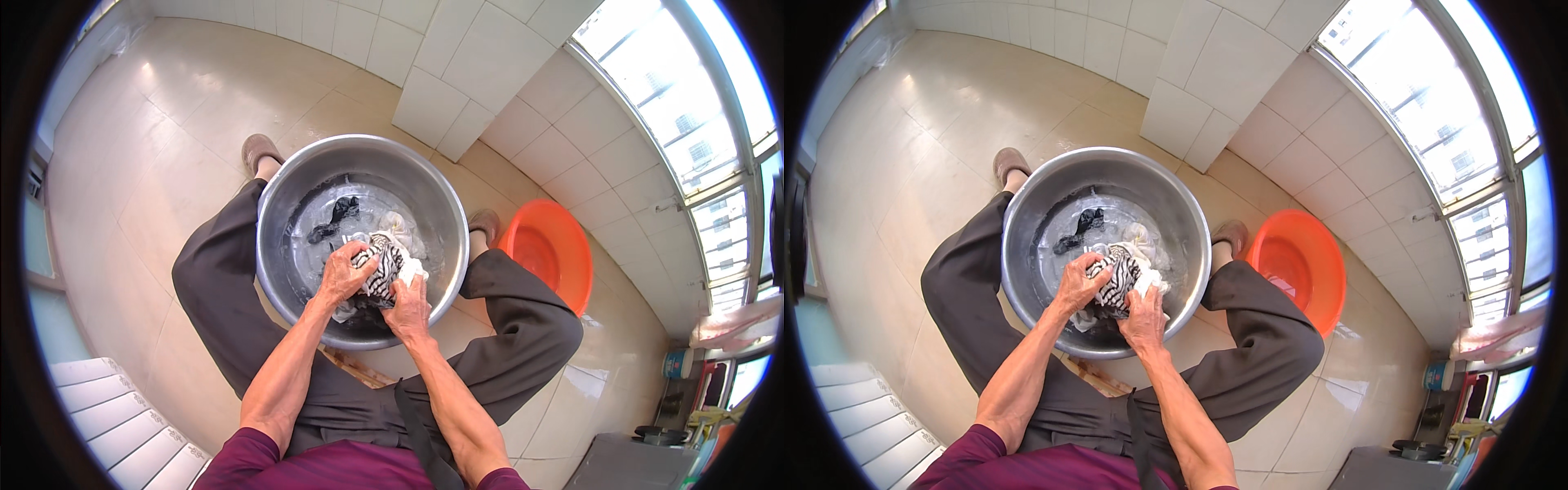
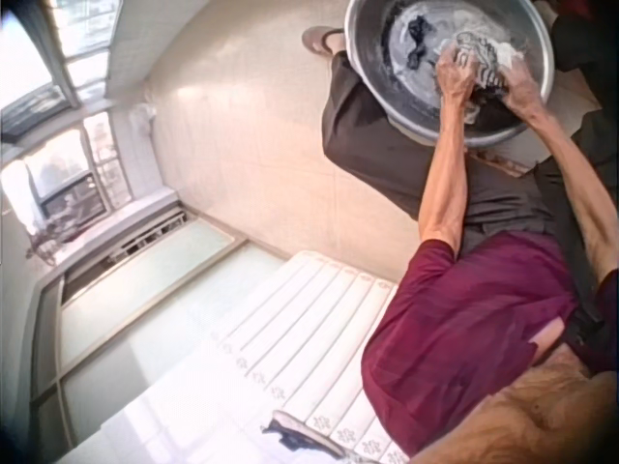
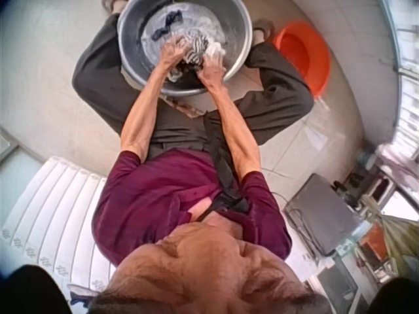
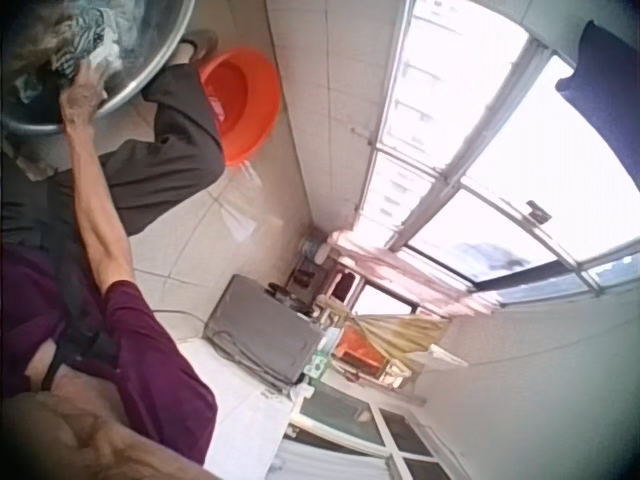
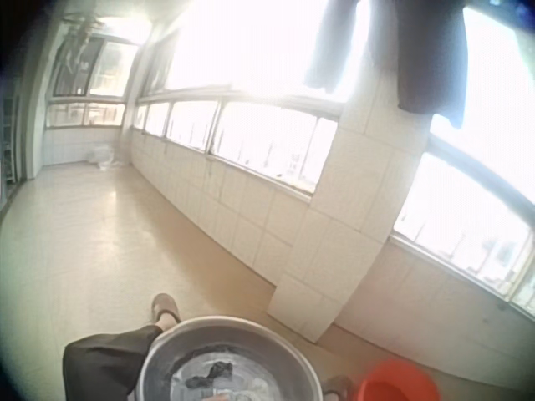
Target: The person sits on a tiled floor and transfers clothes from an orange basin into a metal basin filled with water. They then hand-wash the clothes by agitating, scrubbing, and wringing them, moving some items back to the orange basin.
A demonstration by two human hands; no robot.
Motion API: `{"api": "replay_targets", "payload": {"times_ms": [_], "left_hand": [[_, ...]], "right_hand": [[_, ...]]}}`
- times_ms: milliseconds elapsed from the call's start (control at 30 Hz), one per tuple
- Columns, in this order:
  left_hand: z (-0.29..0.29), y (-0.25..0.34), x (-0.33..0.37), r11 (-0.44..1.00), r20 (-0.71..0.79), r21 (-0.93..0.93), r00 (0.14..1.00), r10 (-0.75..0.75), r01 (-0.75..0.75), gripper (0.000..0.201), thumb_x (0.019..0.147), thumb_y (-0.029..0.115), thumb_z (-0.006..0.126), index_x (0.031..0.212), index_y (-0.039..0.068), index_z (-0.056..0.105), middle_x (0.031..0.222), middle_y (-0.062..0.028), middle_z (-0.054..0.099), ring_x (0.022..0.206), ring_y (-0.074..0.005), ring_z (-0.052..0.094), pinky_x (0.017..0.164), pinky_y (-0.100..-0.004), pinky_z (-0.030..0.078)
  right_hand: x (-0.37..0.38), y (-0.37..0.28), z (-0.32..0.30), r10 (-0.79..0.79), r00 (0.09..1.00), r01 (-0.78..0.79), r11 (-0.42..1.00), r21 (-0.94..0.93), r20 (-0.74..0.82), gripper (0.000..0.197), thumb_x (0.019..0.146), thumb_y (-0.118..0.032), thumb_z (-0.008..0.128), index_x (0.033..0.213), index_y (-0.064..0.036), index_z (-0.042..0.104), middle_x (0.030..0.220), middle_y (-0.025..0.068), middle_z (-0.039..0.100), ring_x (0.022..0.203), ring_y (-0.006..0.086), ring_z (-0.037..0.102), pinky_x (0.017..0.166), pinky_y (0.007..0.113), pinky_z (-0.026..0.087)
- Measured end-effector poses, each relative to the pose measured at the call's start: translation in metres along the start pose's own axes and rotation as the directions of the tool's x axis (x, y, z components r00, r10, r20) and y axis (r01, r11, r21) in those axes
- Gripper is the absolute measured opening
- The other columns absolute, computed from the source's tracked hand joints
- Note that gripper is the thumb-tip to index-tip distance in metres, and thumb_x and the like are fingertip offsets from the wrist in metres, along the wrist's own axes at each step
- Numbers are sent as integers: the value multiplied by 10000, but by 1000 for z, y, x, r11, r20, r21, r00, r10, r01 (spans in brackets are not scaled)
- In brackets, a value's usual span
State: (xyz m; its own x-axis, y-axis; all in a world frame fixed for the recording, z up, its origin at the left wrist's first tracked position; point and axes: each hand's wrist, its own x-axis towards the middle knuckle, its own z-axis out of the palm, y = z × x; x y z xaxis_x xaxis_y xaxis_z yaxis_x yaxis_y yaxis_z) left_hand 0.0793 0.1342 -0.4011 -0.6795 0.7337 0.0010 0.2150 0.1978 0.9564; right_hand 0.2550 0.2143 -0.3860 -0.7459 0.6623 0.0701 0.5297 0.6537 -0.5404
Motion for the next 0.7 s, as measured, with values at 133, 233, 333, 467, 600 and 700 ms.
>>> {"api": "replay_targets", "payload": {"times_ms": [133, 233, 333, 467, 600, 700], "left_hand": [[-10, 3, -12, 893, 170, 409, 946, -275, 186, 499, 854, 441, 709, 1166, 53, 738, 1078, -235, 764, 1019, -425, 722, 903, -466, 558], [-23, -14, -20, 745, 283, 637, 840, -464, 197, 467, 850, 422, 700, 1148, 67, 750, 1099, -242, 762, 1075, -399, 713, 978, -524, 511], [-21, 6, -19, 660, 211, 692, 792, -573, 293, 456, 849, 437, 738, 1118, 69, 761, 1205, -236, 734, 1208, -386, 656, 1066, -596, 426], [-8, -10, -15, 727, -164, 601, 942, -293, 331, 624, 850, 498, 784, 1300, 77, 684, 1513, -260, 518, 1463, -435, 421, 1184, -672, 268], [25, -54, -14, 652, -320, 675, 933, -162, 345, 889, 854, 541, 774, 1579, 142, 451, 1651, -319, 279, 1551, -484, 257, 1240, -692, 158], [47, -85, -20, 591, -260, 727, 937, -232, 348, 755, 882, 544, 729, 1518, 188, 532, 1644, -317, 319, 1542, -472, 280, 1234, -694, 157]], "right_hand": [[-8, 11, 0, 123, 875, -110, 992, -56, 467, 490, 759, -245, 902, 1143, -92, 639, 1252, 208, 495, 1178, 445, 598, 915, 554, 550], [4, -3, -5, 155, 855, -159, 987, -35, 495, 712, 768, -414, 908, 1337, -144, 576, 1360, 208, 492, 1239, 442, 592, 974, 547, 536], [23, -7, -11, 240, 892, -220, 971, -94, 382, 862, 761, -508, 900, 1461, -176, 521, 1500, 214, 446, 1355, 452, 515, 1070, 555, 497], [30, 23, 20, 227, 859, -141, 967, -214, 458, 958, 719, -554, 917, 1496, -161, 518, 1696, 249, 194, 1559, 489, 216, 1177, 594, 410], [8, 26, 63, 270, 767, -210, 963, -170, 583, 946, 697, -455, 956, 1482, -149, 526, 1728, 258, 86, 1546, 598, 103, 1156, 716, 368], [0, 25, 86, 175, 828, -10, 954, -299, 532, 714, 734, -362, 942, 1334, -109, 650, 1520, 233, 344, 1409, 555, 316, 1037, 687, 472]]}}
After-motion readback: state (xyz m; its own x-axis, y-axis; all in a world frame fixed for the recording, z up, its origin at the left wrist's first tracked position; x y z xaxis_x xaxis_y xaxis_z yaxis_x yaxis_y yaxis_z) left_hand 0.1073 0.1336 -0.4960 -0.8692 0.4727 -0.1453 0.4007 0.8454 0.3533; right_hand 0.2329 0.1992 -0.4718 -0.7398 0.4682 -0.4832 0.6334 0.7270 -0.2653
